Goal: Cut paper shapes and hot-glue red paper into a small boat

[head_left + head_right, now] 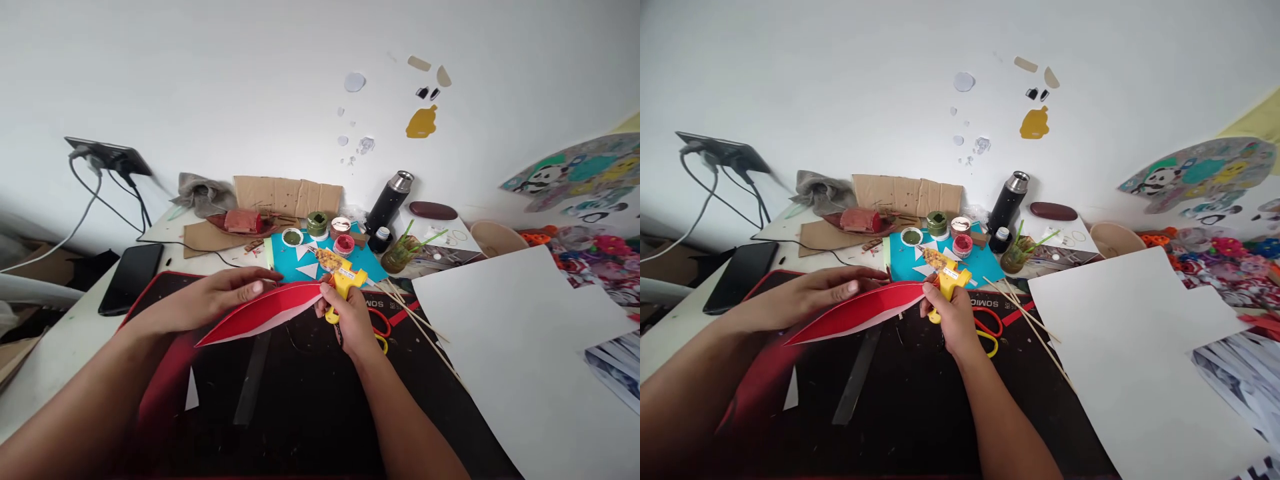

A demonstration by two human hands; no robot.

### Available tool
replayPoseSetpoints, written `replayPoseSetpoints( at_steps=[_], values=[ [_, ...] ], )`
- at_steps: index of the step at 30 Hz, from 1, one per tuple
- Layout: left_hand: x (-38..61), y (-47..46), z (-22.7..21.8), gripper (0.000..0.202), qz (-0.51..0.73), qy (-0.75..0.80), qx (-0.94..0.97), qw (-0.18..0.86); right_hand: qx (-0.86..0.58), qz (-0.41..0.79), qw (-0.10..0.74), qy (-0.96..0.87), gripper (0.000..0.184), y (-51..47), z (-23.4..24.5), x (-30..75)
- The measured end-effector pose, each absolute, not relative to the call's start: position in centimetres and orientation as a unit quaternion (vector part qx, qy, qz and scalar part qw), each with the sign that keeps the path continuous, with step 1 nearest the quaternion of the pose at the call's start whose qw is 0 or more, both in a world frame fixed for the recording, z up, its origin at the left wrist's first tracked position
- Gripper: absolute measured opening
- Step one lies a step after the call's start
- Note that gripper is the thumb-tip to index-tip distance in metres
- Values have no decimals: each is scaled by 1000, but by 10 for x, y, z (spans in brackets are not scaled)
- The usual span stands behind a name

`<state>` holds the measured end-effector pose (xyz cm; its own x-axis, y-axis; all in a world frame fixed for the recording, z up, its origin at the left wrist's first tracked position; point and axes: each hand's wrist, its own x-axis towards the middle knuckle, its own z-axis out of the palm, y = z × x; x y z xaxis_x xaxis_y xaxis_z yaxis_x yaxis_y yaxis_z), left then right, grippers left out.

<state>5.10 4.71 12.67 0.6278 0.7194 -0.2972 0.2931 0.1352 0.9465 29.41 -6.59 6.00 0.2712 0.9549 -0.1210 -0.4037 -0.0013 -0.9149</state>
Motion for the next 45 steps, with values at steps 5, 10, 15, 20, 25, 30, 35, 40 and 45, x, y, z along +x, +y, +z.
replayPoseSetpoints(
  at_steps=[5,10,15,20,25,30,35,40,45],
  values=[
    [51,44,109,57,67,342,664,662,-498,524,627,-292,45,-65,60,295],
    [61,39,94,64,19,264,619,740,-509,526,616,-292,48,-66,57,295],
    [66,31,87,66,68,266,550,789,-485,521,636,-299,50,-65,56,294],
    [68,41,83,52,260,332,410,809,-474,503,672,-267,51,-62,55,296],
    [79,53,91,16,430,369,249,785,-465,505,678,-262,49,-63,54,296],
    [86,47,103,26,463,376,177,783,-468,508,673,-263,48,-64,58,293],
    [87,44,104,24,453,387,171,785,-470,508,674,-259,50,-64,59,292],
    [91,43,101,20,449,388,174,786,-463,518,666,-271,49,-65,61,290],
    [101,37,101,25,456,403,168,775,-462,526,652,-292,52,-67,62,288]
  ],
)
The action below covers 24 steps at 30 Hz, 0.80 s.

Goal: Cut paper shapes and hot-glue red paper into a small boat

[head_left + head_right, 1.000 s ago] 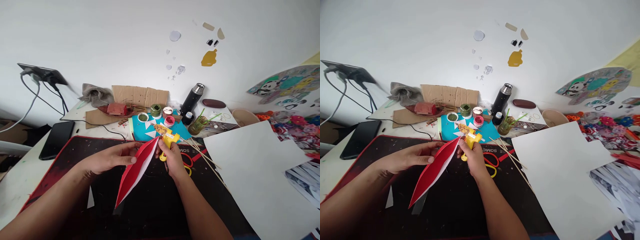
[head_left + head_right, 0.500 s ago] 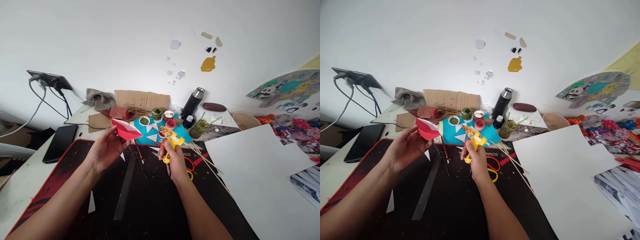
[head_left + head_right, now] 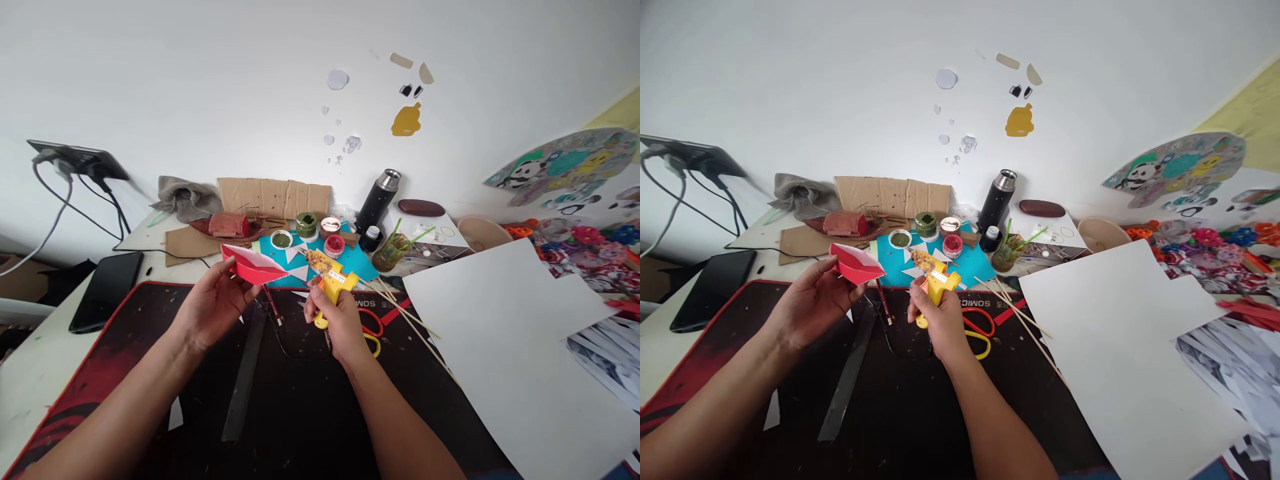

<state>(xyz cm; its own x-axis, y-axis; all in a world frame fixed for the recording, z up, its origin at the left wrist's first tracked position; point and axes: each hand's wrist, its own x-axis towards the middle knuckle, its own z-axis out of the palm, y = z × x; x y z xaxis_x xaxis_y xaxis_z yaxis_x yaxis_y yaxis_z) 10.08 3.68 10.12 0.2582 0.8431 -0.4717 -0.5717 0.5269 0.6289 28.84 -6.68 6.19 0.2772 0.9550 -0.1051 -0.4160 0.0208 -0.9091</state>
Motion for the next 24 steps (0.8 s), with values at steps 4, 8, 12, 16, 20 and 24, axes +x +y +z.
replayPoseSetpoints(
  at_steps=[4,8,12,16,20,24],
  values=[
    [106,34,99,24,477,402,158,765,-460,518,647,-320,51,-69,61,287],
    [109,34,99,26,503,394,153,754,-454,497,662,-330,52,-71,64,286],
    [112,36,100,22,533,395,135,736,-448,489,672,-330,56,-75,67,285],
    [115,36,103,26,547,400,113,727,-446,474,674,-349,59,-80,68,283],
    [117,35,106,34,553,402,103,722,-467,456,660,-371,62,-82,68,280],
    [117,34,107,36,557,400,113,719,-495,443,652,-366,66,-81,68,279]
  ],
)
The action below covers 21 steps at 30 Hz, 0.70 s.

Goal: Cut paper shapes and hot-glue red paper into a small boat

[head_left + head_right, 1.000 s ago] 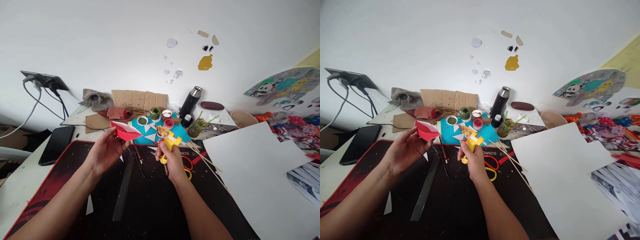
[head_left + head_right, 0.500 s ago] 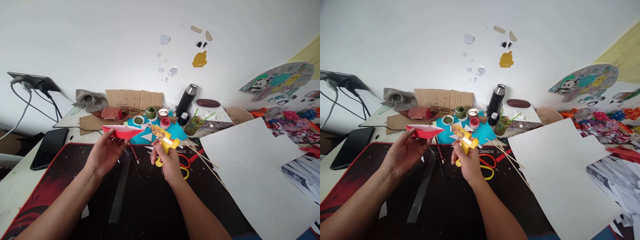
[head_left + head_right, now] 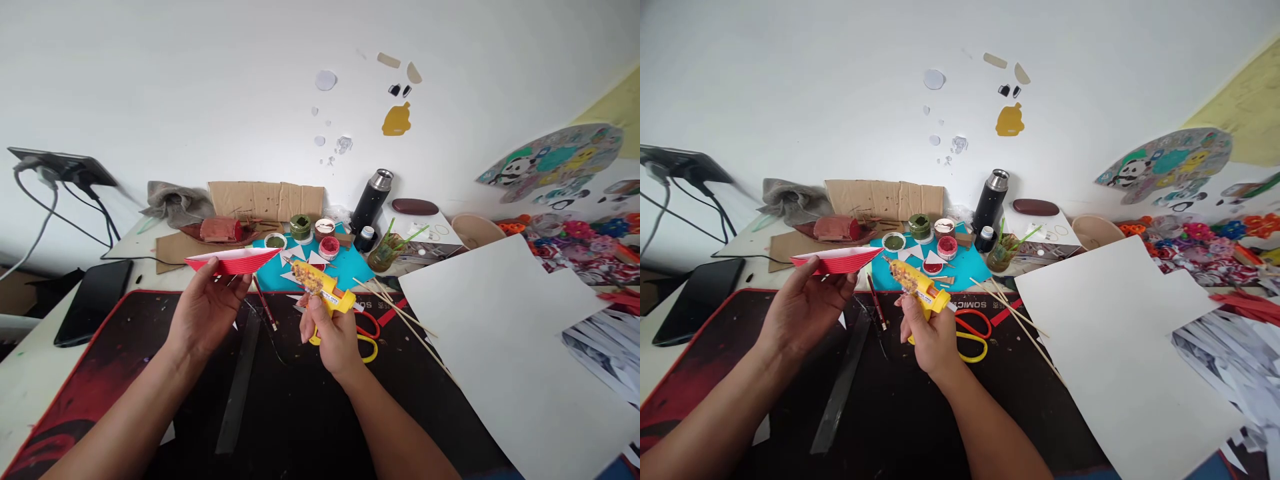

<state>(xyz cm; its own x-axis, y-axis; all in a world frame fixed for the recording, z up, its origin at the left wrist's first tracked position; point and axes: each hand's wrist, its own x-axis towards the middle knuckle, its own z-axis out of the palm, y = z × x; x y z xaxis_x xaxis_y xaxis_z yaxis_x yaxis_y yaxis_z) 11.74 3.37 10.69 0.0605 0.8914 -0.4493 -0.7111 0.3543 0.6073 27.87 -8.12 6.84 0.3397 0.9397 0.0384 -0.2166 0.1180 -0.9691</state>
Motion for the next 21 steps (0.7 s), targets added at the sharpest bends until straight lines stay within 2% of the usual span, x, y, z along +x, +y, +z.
replayPoseSetpoints(
  at_steps=[8,21],
  values=[
    [115,31,103,33,549,401,122,723,-511,433,645,-368,66,-81,65,278],
    [116,29,103,41,533,406,122,732,-516,422,649,-367,69,-82,68,278]
  ],
)
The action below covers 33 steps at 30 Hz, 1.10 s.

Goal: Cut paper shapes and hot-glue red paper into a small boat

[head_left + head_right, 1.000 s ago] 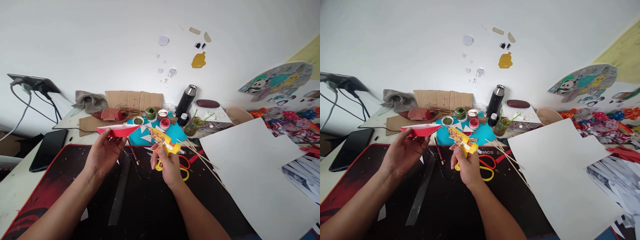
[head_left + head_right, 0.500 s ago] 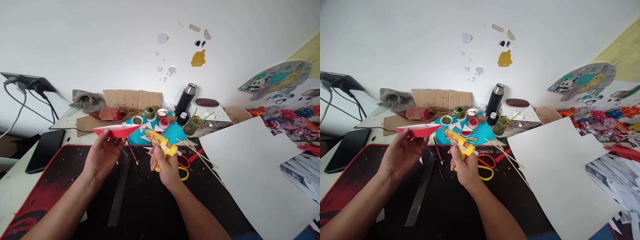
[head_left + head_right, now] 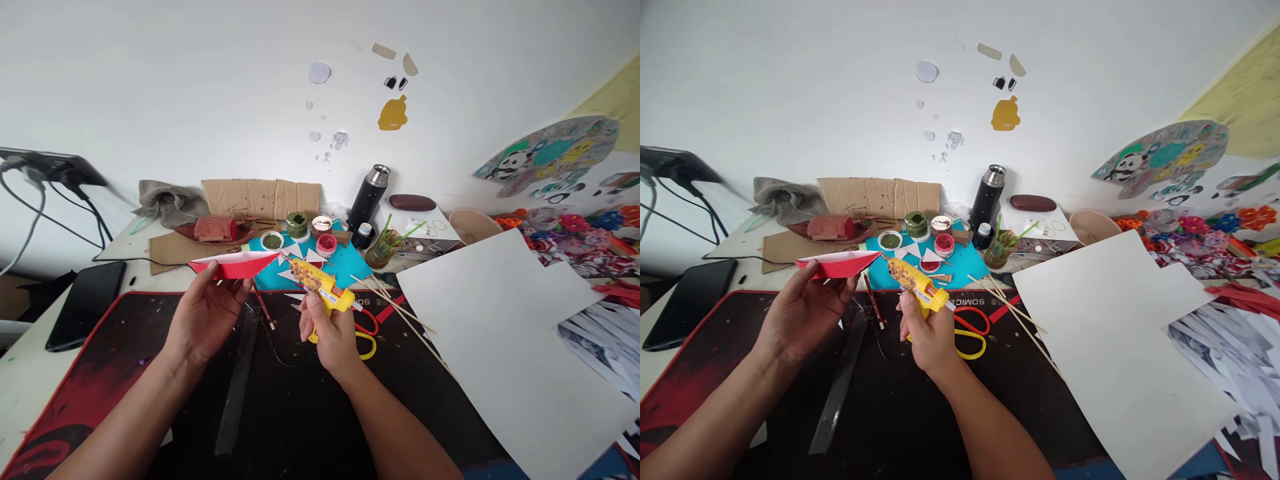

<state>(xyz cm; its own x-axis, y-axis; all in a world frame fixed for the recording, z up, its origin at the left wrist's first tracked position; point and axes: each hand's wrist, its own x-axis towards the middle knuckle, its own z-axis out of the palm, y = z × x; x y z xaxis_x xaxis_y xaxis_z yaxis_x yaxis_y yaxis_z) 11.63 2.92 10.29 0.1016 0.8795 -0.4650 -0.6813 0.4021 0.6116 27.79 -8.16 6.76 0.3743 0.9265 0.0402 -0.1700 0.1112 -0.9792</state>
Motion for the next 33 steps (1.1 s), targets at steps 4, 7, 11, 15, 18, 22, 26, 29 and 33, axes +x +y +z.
replayPoseSetpoints(
  at_steps=[4,7,11,15,18,22,26,29,33],
  values=[
    [116,28,102,41,533,405,123,732,-517,417,650,-370,70,-82,67,278],
    [118,28,101,41,533,408,114,732,-517,408,653,-374,68,-82,65,278],
    [119,28,98,41,527,411,106,736,-513,401,655,-383,66,-81,63,279],
    [118,28,96,43,522,408,112,741,-515,397,654,-387,66,-81,64,279],
    [117,27,94,42,522,403,113,743,-517,399,651,-387,67,-82,65,280],
    [116,27,93,41,521,400,113,746,-520,398,646,-391,69,-83,66,280],
    [116,27,92,39,520,396,107,749,-523,392,645,-396,70,-83,66,280],
    [116,26,92,38,517,396,99,752,-524,393,645,-394,70,-83,66,280],
    [117,26,93,39,517,399,98,751,-524,391,645,-396,71,-84,66,280]
  ],
)
